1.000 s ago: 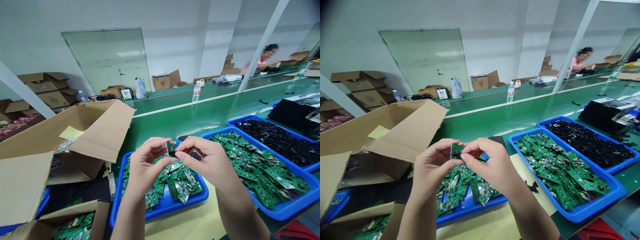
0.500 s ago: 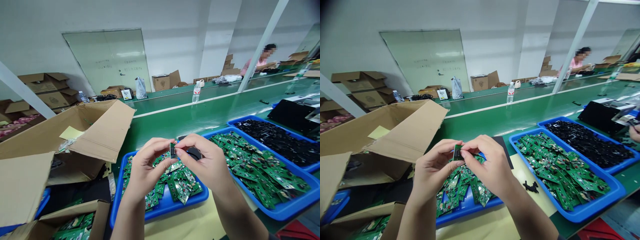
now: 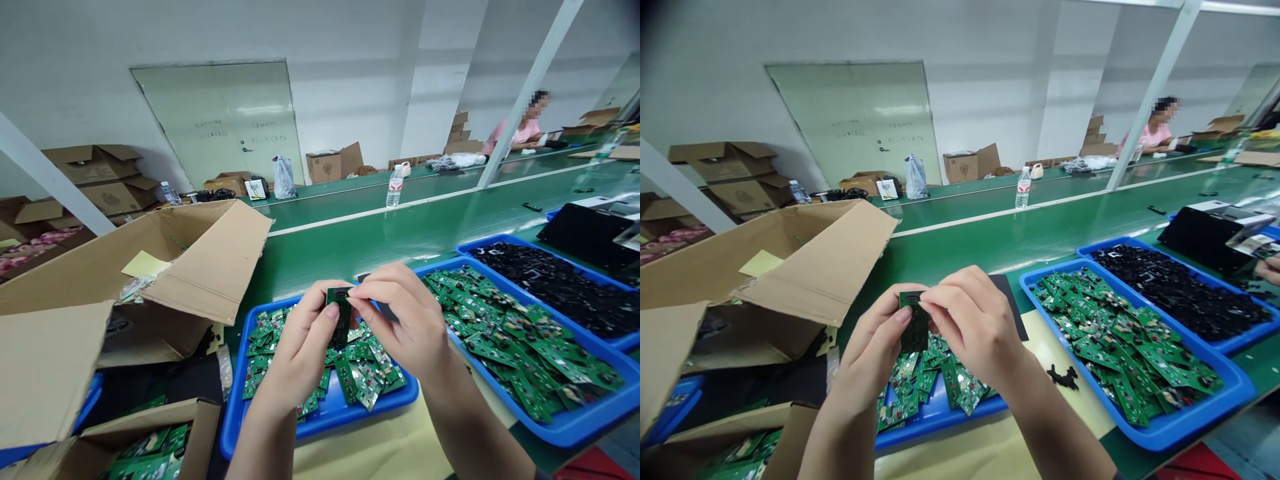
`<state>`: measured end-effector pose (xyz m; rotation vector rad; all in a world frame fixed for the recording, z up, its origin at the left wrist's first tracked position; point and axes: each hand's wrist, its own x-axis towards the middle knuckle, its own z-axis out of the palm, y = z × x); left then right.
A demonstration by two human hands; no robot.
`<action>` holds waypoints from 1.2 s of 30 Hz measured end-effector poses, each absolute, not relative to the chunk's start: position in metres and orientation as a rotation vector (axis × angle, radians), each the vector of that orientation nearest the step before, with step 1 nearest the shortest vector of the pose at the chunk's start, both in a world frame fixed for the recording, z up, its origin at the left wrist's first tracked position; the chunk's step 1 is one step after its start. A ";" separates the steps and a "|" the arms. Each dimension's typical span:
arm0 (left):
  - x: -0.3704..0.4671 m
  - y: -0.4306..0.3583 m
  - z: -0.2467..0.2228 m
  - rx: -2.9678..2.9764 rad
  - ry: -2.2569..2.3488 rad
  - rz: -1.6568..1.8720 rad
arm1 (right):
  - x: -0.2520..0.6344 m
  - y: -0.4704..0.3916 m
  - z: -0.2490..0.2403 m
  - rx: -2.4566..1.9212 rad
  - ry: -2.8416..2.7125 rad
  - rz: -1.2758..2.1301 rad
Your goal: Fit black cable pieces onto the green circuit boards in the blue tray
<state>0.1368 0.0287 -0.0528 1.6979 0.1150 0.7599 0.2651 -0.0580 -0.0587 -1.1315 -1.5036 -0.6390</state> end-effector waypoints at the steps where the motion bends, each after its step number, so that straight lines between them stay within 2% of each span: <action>1: 0.137 0.027 -0.053 1.675 0.133 0.751 | 0.265 -0.059 -0.059 -1.138 -1.516 -0.639; 14: 0.139 0.026 -0.048 1.866 0.218 0.753 | 0.279 -0.065 -0.058 -1.186 -1.622 -0.677; 28: 0.132 0.029 -0.039 1.947 0.137 0.525 | 0.280 -0.062 -0.057 -1.092 -1.647 -0.788; 36: 0.137 0.037 -0.049 1.879 0.126 0.516 | 0.272 -0.057 -0.063 -1.198 -1.668 -0.675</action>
